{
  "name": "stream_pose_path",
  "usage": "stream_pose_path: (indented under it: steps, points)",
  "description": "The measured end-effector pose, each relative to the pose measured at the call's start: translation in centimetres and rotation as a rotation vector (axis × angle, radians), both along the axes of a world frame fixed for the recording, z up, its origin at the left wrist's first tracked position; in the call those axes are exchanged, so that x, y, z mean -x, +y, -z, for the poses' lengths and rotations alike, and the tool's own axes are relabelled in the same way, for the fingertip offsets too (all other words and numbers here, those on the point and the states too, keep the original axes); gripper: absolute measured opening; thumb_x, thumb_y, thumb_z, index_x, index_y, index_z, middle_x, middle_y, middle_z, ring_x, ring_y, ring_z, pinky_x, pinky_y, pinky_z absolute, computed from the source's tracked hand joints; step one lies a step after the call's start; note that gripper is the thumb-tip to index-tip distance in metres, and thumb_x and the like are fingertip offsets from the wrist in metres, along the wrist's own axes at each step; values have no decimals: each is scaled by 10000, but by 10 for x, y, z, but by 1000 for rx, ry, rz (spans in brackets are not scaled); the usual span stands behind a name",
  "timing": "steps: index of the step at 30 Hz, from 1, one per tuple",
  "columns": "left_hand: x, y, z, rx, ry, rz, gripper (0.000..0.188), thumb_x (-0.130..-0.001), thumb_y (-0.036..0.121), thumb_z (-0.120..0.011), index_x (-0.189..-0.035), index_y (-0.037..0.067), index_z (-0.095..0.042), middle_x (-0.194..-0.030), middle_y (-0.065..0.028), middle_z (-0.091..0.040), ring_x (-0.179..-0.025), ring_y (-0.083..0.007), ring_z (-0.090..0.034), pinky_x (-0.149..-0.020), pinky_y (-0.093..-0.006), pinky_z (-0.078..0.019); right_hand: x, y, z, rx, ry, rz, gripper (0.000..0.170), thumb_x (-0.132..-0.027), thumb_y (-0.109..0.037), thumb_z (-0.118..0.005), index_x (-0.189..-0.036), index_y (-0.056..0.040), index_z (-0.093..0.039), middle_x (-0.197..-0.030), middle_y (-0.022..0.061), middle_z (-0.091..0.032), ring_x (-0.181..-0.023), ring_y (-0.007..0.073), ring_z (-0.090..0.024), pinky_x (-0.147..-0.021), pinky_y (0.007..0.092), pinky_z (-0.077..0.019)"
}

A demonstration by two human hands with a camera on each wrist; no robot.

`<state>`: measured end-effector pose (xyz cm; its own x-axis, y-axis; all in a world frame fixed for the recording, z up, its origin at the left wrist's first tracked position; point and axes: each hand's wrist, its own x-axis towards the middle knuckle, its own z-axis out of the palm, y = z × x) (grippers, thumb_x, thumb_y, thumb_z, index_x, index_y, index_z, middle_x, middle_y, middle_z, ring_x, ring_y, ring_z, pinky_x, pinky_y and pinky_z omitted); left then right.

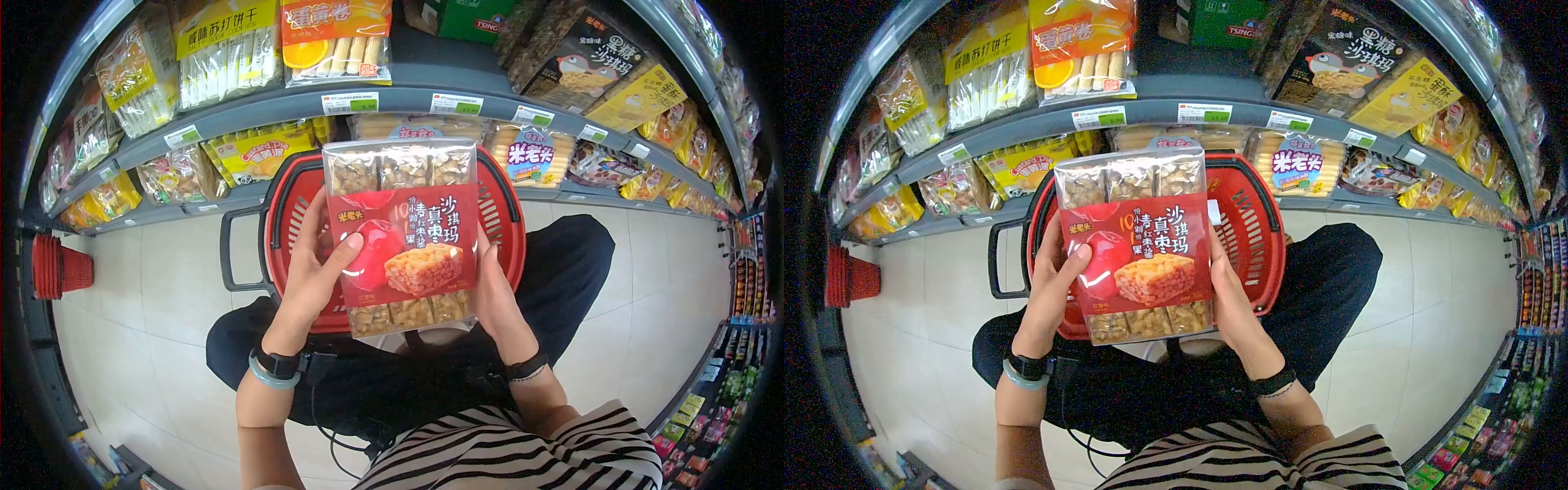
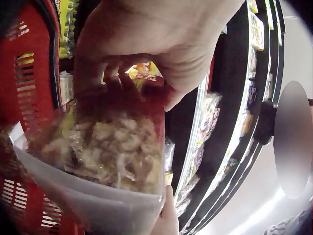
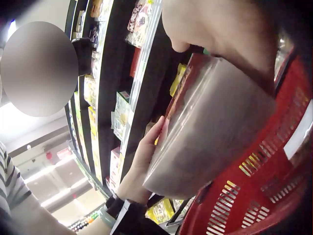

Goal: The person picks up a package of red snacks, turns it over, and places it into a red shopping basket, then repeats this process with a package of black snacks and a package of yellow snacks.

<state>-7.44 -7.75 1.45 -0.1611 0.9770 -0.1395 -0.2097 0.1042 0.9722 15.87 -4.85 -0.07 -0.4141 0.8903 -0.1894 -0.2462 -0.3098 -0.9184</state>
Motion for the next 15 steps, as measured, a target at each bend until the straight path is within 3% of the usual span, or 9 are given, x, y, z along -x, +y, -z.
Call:
stream_pose_path:
  steps: [5,10,13,15]
  points:
    - [0,1,2,-39,22,8,787,-862,175,-675,-1467,35,-191,-1408,-160,-390,-1225,-242,-476,-998,-353,-412,-1,7,0,-65,-22,-14,727,-984,-520,-280,-1485,-15,-131,-1535,103,-185,-1414,202,-172,-1141,351,-154]
    - [3,5,4,-41,64,-6,808,-837,127,-697,-1468,47,-199,-1443,-160,-349,-1300,-267,-399,-1049,-372,-370,-2,17,-4,-131,-77,-63,731,-988,-528,-238,-1468,18,-161,-1517,128,-230,-1408,234,-199,-1140,373,-155]
    - [9,12,16,-100,209,-12,811,-825,101,-704,-1469,60,-212,-1464,-172,-320,-1335,-287,-351,-1087,-380,-320,4,23,-2,14,-155,-20,733,-986,-546,-180,-1455,17,-202,-1499,141,-268,-1375,259,-262,-1123,420,-215]
    - [11,15,22,-140,298,-26,803,-833,129,-700,-1470,64,-216,-1465,-179,-316,-1342,-290,-343,-1092,-374,-308,10,34,15,168,119,-137,825,-941,-642,-194,-1442,14,-230,-1462,160,-307,-1319,279,-326,-1081,455,-297]
